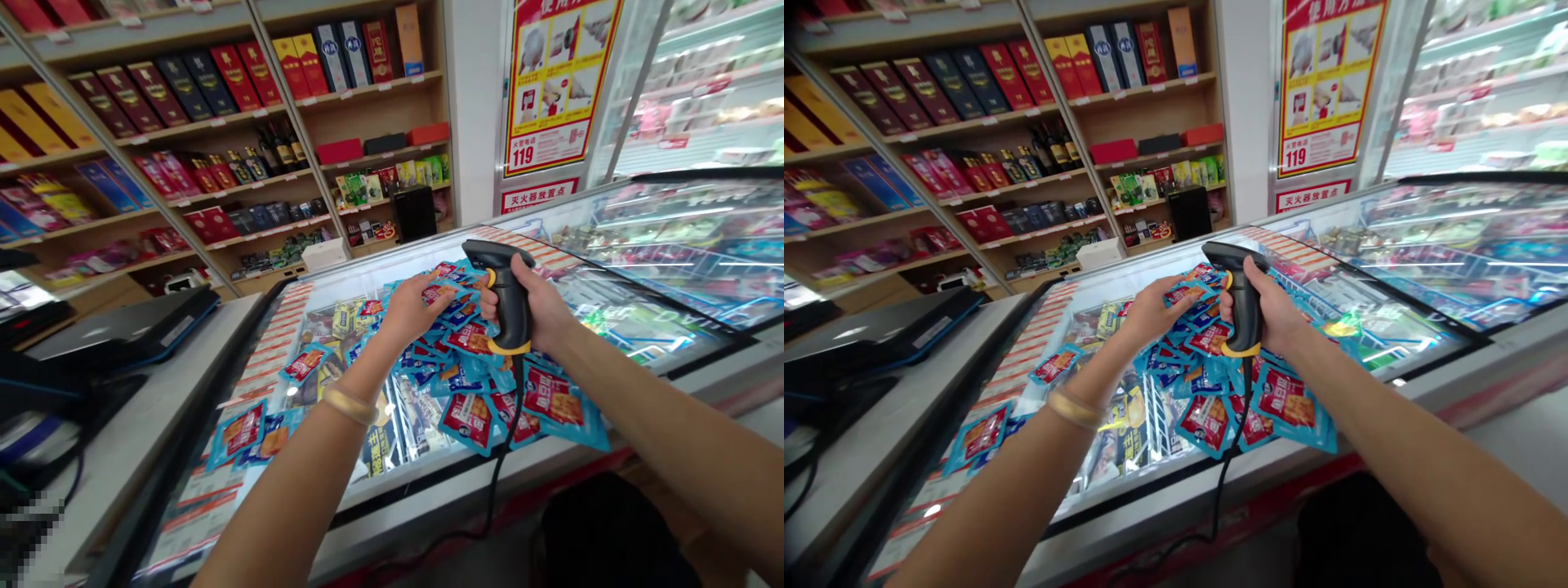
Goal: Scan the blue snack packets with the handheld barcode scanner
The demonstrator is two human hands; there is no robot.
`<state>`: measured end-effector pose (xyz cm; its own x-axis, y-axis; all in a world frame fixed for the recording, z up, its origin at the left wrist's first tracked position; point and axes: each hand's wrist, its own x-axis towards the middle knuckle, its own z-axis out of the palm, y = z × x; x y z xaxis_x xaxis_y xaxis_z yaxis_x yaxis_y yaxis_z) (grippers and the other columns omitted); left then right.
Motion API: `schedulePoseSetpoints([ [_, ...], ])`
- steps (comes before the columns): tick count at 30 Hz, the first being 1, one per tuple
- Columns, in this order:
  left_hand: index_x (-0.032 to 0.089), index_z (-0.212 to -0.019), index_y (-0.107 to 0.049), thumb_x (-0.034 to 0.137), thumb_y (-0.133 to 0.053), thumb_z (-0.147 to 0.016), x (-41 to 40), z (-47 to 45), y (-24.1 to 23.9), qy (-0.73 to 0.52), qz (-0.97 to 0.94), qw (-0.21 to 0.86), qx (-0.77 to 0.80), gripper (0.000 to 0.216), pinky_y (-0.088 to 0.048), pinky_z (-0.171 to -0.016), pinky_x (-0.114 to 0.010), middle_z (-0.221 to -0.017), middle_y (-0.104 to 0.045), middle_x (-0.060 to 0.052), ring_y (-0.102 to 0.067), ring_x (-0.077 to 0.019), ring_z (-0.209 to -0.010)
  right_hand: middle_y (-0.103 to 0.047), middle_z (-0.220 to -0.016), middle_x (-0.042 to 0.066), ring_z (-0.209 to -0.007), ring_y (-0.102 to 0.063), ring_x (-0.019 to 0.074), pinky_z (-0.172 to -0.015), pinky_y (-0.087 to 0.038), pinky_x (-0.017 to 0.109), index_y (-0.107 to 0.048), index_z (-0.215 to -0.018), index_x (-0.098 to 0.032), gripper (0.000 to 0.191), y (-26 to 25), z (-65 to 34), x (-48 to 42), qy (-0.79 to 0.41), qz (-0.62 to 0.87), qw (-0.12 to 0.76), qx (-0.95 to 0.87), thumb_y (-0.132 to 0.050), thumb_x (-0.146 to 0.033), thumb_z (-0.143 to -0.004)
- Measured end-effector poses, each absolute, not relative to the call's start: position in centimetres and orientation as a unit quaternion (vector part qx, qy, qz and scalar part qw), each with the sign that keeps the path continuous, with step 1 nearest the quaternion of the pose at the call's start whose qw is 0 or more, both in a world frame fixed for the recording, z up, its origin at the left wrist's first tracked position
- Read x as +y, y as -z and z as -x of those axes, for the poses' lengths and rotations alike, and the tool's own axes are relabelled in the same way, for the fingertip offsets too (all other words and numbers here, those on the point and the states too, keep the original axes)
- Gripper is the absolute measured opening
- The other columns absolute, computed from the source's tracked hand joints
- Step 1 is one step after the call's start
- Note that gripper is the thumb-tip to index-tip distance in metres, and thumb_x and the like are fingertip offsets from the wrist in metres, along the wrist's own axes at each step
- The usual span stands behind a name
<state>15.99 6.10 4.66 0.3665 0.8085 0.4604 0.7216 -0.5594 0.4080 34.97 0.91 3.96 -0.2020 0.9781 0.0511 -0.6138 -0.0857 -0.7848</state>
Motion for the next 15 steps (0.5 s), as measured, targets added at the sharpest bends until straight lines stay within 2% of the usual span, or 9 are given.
schedulePoseSetpoints([
  [5, 0.019, -0.112, -0.068, 0.04, -0.071, -0.076, 5.5, -11.3, -4.8, -0.415, -0.764, 0.131, 0.477, 0.041, -0.038, -0.106, -0.036, -0.122, -0.065, -0.011, -0.056, -0.0265, -0.118, -0.052, -0.061, 0.001, -0.053, -0.049, 0.0136, -0.048, -0.042, 0.025, -0.057, -0.08, -0.019, 0.045, -4.7, -33.9, 0.6, -0.684, 0.267, 0.561, -0.383, -0.057, -0.064, -0.08],
  [8, 0.021, -0.111, -0.068, 0.038, -0.072, -0.073, 4.9, -6.5, -4.3, -0.422, -0.72, 0.118, 0.538, 0.042, -0.036, -0.108, -0.038, -0.123, -0.065, -0.01, -0.055, -0.0281, -0.119, -0.051, -0.061, 0.001, -0.052, -0.047, 0.0134, -0.046, -0.04, 0.025, -0.058, -0.08, -0.02, 0.045, -5.2, -32.0, 0.2, -0.691, 0.262, 0.543, -0.398, -0.055, -0.065, -0.08],
  [12, 0.017, -0.12, -0.062, 0.038, -0.067, -0.075, 3.6, 0.0, -2.6, -0.298, -0.688, 0.034, 0.661, 0.05, -0.037, -0.106, -0.04, -0.124, -0.063, -0.015, -0.053, -0.0321, -0.121, -0.052, -0.06, 0.001, -0.053, -0.047, 0.0134, -0.05, -0.042, 0.025, -0.057, -0.077, -0.019, 0.045, -5.4, -27.9, -0.4, -0.719, 0.242, 0.509, -0.407, -0.056, -0.064, -0.08],
  [15, 0.013, -0.127, -0.056, 0.042, -0.067, -0.074, 2.6, 3.2, -1.1, -0.182, -0.668, 0.011, 0.722, 0.06, -0.041, -0.1, -0.04, -0.126, -0.061, -0.019, -0.054, -0.0353, -0.121, -0.053, -0.059, 0.001, -0.054, -0.047, 0.0129, -0.052, -0.042, 0.024, -0.057, -0.076, -0.018, 0.044, -4.9, -24.5, -0.7, -0.748, 0.224, 0.468, -0.414, -0.059, -0.063, -0.079],
])
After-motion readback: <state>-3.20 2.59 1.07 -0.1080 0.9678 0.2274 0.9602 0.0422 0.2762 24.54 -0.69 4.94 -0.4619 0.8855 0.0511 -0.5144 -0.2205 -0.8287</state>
